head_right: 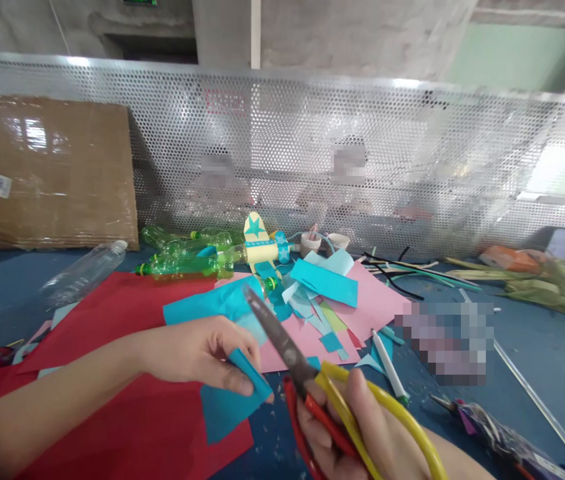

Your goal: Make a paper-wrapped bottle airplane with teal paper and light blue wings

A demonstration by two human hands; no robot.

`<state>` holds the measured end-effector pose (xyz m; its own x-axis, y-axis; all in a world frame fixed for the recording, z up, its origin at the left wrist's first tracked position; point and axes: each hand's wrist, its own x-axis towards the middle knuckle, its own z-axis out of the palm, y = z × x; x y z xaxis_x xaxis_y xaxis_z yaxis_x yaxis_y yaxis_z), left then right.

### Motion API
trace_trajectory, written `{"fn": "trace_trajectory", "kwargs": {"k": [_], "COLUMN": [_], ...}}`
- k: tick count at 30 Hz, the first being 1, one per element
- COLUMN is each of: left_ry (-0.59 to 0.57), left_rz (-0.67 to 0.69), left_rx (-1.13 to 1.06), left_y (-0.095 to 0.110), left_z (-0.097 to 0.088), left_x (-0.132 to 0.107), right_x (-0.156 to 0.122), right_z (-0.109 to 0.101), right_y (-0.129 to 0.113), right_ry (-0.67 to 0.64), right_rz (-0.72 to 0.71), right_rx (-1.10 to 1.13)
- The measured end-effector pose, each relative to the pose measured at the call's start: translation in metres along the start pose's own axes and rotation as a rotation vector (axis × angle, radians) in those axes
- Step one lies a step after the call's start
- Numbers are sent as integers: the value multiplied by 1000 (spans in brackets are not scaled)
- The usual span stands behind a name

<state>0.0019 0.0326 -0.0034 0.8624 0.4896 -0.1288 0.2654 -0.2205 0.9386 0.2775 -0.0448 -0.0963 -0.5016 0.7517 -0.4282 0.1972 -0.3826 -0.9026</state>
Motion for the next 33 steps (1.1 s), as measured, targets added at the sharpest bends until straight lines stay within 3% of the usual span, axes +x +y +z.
{"fn": "trace_trajectory", "kwargs": {"k": [2, 4, 7, 10, 14, 17, 19, 22, 25, 30, 33], "left_ry": [46, 95, 197, 325, 462, 527, 554, 503, 433, 416, 521], "left_rz": [-50, -95, -151, -215, -268, -210, -158, -111, -123, -99, -87], "left_rx": [-74, -150, -221, -305, -347, -297, -267, -268, -270, -167, 65], "left_y": [-6, -13, -23, -31, -39, -45, -47, -47, -45, -43, -45], "left_z": [4, 7, 12, 20, 28, 30, 31, 33, 33, 26, 19], "left_x": [2, 6, 13, 21, 28, 30, 30, 31, 31, 31, 31], "right_x": [8, 17, 29, 40, 47, 43, 39, 36, 41, 44, 37], "right_z": [10, 11, -4, -22, -29, -14, 3, 24, 30, 19, 12], "right_y": [-52, -71, -59, -42, -43, -52, -56, -57, -52, -50, -54], "right_ry": [8, 296, 705, 879, 855, 796, 677, 530, 471, 524, 581], "right_rz": [-55, -145, -286, -354, -505, -560, -552, -489, -465, -492, -472], "right_rx": [-62, -322, -878, -1107, -1128, -1061, -908, -718, -644, -693, -823]}}
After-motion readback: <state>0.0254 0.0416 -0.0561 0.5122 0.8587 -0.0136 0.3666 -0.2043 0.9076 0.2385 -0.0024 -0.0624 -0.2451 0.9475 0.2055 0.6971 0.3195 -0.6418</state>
